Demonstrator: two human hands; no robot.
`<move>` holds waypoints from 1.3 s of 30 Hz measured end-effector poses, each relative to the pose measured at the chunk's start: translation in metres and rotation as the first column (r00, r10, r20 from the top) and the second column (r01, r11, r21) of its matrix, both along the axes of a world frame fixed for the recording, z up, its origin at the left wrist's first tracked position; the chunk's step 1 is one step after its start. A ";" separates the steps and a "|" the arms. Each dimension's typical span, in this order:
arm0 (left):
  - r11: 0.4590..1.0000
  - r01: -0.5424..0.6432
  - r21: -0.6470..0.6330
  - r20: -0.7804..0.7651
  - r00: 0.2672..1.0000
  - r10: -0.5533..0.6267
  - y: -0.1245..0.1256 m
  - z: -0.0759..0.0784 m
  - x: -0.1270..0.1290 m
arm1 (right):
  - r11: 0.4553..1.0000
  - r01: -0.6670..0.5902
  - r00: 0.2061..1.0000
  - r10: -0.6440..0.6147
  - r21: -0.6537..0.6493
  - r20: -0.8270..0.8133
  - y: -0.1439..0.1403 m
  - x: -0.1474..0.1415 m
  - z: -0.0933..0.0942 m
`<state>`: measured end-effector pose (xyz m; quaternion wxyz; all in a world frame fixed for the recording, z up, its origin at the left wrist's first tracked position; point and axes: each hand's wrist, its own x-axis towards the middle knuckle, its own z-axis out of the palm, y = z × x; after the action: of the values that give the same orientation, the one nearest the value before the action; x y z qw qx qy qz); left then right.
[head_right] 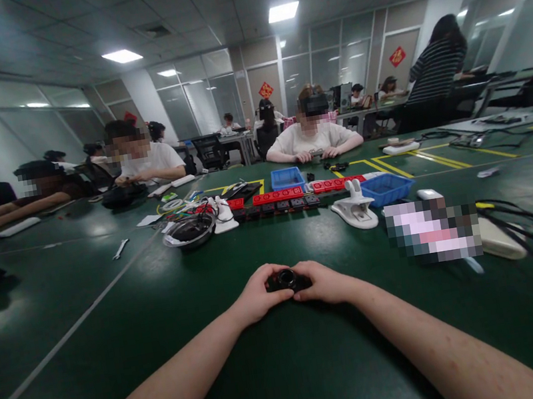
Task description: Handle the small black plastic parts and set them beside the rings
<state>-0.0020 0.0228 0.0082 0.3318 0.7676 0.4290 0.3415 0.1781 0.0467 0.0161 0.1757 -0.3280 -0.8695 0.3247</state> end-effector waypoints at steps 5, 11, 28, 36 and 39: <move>1.000 0.002 -0.010 -0.002 1.000 -0.002 0.000 0.001 0.000 | 1.000 -0.005 1.000 0.005 -0.007 -0.018 0.002 0.000 -0.002; 1.000 -0.011 -0.024 0.000 1.000 0.011 -0.001 0.003 0.001 | 1.000 0.014 1.000 -0.014 -0.021 -0.022 0.001 0.001 -0.004; 0.926 -0.358 0.121 -0.026 0.931 0.364 -0.002 -0.011 0.016 | 0.787 0.530 0.801 -0.587 0.317 0.118 -0.010 -0.028 -0.024; 0.999 -0.035 0.037 -0.015 0.999 0.036 0.001 -0.002 0.000 | 0.975 0.129 0.990 -0.138 0.179 0.035 -0.007 -0.006 -0.010; 0.999 -0.015 0.034 -0.007 1.000 0.015 0.002 -0.002 -0.002 | 0.995 0.032 0.999 -0.034 0.089 0.023 -0.003 -0.001 -0.004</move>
<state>-0.0036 0.0247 0.0067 0.3145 0.7712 0.4301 0.3484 0.1773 0.0442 0.0125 0.1848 -0.3382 -0.8797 0.2787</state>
